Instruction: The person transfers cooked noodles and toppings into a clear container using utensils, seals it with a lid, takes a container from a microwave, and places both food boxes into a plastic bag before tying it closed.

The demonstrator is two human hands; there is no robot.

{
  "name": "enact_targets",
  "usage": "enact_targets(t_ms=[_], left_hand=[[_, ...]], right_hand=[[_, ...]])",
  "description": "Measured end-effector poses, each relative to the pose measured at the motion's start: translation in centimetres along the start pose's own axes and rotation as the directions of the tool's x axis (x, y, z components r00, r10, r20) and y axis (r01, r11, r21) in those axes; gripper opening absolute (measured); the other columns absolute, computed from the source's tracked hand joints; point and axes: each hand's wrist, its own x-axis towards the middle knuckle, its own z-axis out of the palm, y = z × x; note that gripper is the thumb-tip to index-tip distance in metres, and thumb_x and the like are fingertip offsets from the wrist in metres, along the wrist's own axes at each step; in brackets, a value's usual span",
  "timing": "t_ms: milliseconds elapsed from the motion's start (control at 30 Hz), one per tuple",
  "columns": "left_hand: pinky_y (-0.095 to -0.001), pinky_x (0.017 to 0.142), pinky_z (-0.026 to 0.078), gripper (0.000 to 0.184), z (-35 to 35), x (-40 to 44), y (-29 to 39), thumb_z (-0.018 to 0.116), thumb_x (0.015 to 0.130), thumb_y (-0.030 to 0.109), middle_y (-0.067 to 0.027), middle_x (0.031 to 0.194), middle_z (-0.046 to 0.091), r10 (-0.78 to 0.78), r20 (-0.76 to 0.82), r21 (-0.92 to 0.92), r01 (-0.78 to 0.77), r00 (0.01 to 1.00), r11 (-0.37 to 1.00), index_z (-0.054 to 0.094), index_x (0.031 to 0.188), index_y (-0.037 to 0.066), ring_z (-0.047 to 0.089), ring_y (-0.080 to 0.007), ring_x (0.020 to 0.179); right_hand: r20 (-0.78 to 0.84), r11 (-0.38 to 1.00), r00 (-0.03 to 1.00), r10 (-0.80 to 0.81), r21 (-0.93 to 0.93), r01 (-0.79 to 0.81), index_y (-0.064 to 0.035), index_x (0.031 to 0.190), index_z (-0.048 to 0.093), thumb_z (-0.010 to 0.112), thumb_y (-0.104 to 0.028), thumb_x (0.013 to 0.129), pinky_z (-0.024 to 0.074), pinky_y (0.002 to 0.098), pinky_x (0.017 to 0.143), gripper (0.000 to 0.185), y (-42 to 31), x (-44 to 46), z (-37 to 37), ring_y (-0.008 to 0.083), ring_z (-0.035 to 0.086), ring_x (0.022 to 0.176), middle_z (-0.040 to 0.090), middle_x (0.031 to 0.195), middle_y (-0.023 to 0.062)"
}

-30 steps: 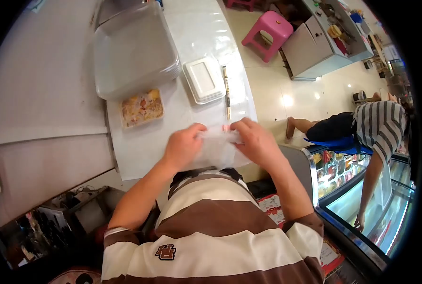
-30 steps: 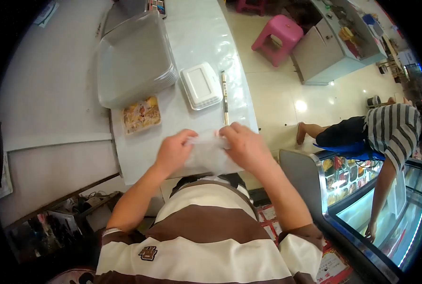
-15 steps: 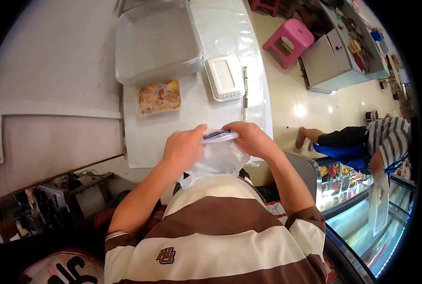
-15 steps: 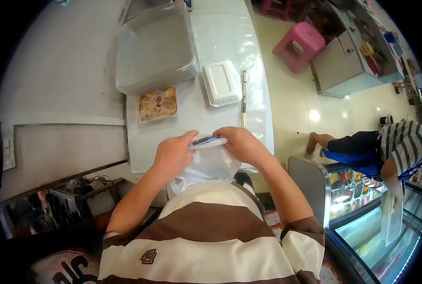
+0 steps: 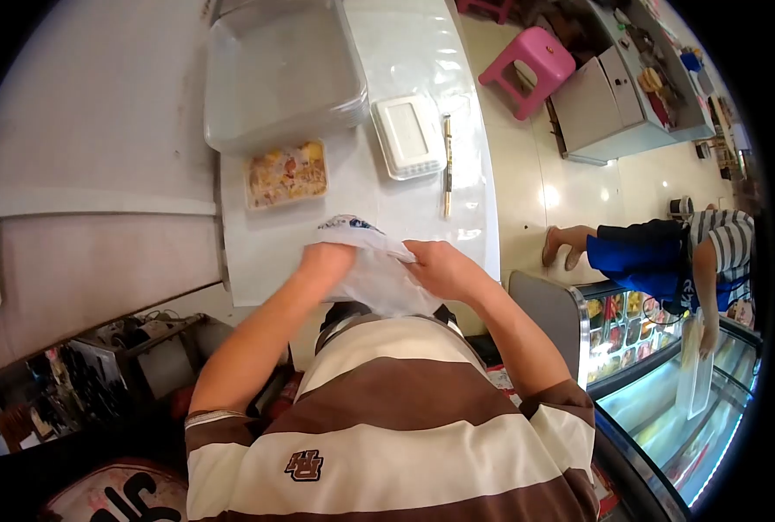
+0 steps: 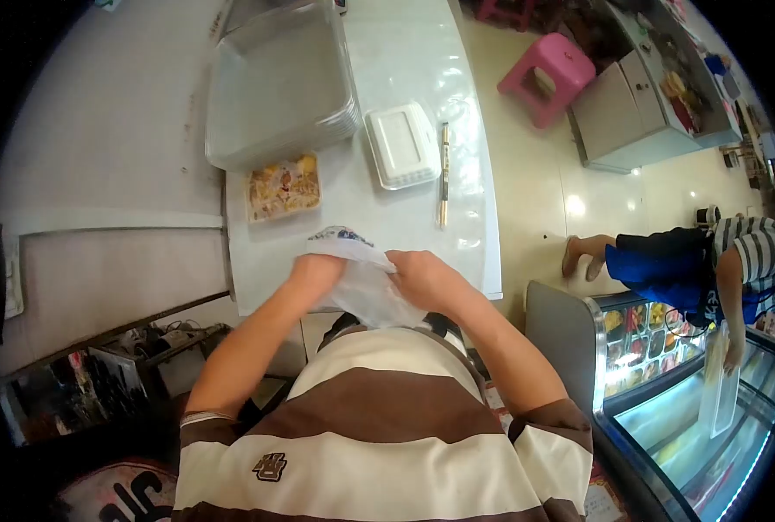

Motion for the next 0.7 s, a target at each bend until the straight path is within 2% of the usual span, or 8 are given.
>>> enact_targets(t_ms=[133, 233, 333, 433, 500, 567, 667, 700], left_hand=[[-0.0382, 0.098, 0.039, 0.042, 1.9, -1.6, -3.0, 0.052, 0.081, 0.011, -0.0147, 0.127, 0.051, 0.175, -0.128, 0.31, -0.129, 0.976, 0.942, 0.052, 0.122, 0.006, 0.046, -0.0319, 0.118], [-0.0406, 0.093, 0.045, 0.067, 2.6, -3.2, -3.7, 0.065, 0.071, 0.01, -0.0228, 0.135, 0.039, 0.298, -0.057, 0.338, -0.262, 0.953, 0.904, 0.04, 0.133, 0.009, 0.048, -0.0386, 0.116], [-0.0408, 0.091, 0.046, 0.066, 1.6, -3.4, -2.3, 0.067, 0.07, 0.011, -0.025, 0.134, 0.04, 0.127, 0.076, 0.264, -0.143, 0.989, 0.954, 0.041, 0.131, 0.006, 0.048, -0.0388, 0.115], [-0.0415, 0.091, 0.045, 0.061, 2.2, -3.1, -1.8, 0.065, 0.074, 0.014, -0.0254, 0.129, 0.044, 0.077, -0.075, 0.169, -0.063, 0.994, 0.984, 0.043, 0.13, 0.007, 0.05, -0.0389, 0.112], [-0.0412, 0.095, 0.042, 0.052, -0.2, -2.8, 0.6, 0.059, 0.08, 0.018, -0.0205, 0.125, 0.049, -0.251, -0.007, -0.215, 0.244, 0.968, 0.946, 0.045, 0.129, 0.008, 0.05, -0.0364, 0.111], [-0.0407, 0.096, 0.04, 0.047, -0.3, -2.4, 0.5, 0.057, 0.084, 0.021, -0.0169, 0.122, 0.052, -0.322, 0.049, -0.347, 0.318, 0.946, 0.882, 0.045, 0.128, 0.009, 0.05, -0.0342, 0.11], [-0.0407, 0.089, 0.043, 0.051, 1.6, -2.4, -3.2, 0.062, 0.08, 0.024, -0.0149, 0.121, 0.053, 0.06, -0.069, 0.012, -0.06, 0.996, 0.998, 0.046, 0.128, 0.013, 0.053, -0.0315, 0.106], [-0.0414, 0.086, 0.045, 0.052, -0.1, -2.9, -2.9, 0.064, 0.079, 0.024, -0.013, 0.12, 0.053, 0.197, -0.032, 0.157, -0.189, 0.98, 0.969, 0.047, 0.127, 0.015, 0.054, -0.0294, 0.105]], right_hand=[[-0.326, 0.99, 0.944, 0.058, -0.1, -0.095, -0.0087, 0.116, 0.059, 0.053, -0.005, 0.078, 0.048, 0.0411, 0.078, 0.039, 2.8, 0.6, -0.7, 0.037, 0.061, 0.086, 0.064, 0.092, 0.0222], [-0.384, 0.995, 0.919, 0.09, 0.063, -0.071, -0.0083, 0.117, 0.059, 0.059, 0.0, 0.076, 0.0491, 0.0371, 0.08, 0.042, 2.6, 0.1, -3.3, 0.0323, 0.061, 0.091, 0.062, 0.102, 0.0196], [-0.369, 0.974, 0.928, 0.056, 0.225, 0.031, -0.0071, 0.112, 0.062, 0.063, -0.004, 0.077, 0.048, 0.037, 0.083, 0.035, 1.5, -1.4, -6.0, 0.0293, 0.06, 0.093, 0.063, 0.099, 0.0162], [-0.512, 0.814, 0.638, -0.576, -0.282, 0.508, -0.0073, 0.104, 0.065, 0.067, -0.007, 0.076, 0.0472, 0.0349, 0.083, 0.028, -3.0, -2.6, -7.4, 0.0252, 0.059, 0.095, 0.063, 0.097, 0.0107], [-0.2, 0.679, 0.662, -0.722, -0.385, 0.625, -0.0093, 0.095, 0.066, 0.067, -0.012, 0.076, 0.0457, 0.0333, 0.081, 0.019, -5.0, -0.2, -4.8, 0.0226, 0.06, 0.093, 0.063, 0.099, 0.006], [0.043, 0.615, 0.713, -0.7, -0.472, 0.632, -0.0093, 0.099, 0.064, 0.064, -0.013, 0.077, 0.0445, 0.0338, 0.083, 0.023, -2.1, 3.6, -0.9, 0.0239, 0.059, 0.095, 0.063, 0.099, 0.007], [0.313, 0.739, 0.858, -0.407, -0.439, 0.511, -0.0066, 0.11, 0.057, 0.061, -0.014, 0.08, 0.0433, 0.0401, 0.09, 0.032, 5.6, 9.0, 2.1, 0.0285, 0.055, 0.105, 0.06, 0.108, 0.0119], [0.234, 0.719, 0.796, -0.558, -0.342, 0.605, -0.0046, 0.112, 0.054, 0.06, -0.015, 0.082, 0.0418, 0.0428, 0.092, 0.032, 6.8, 8.8, 2.1, 0.031, 0.054, 0.106, 0.057, 0.114, 0.0143]])
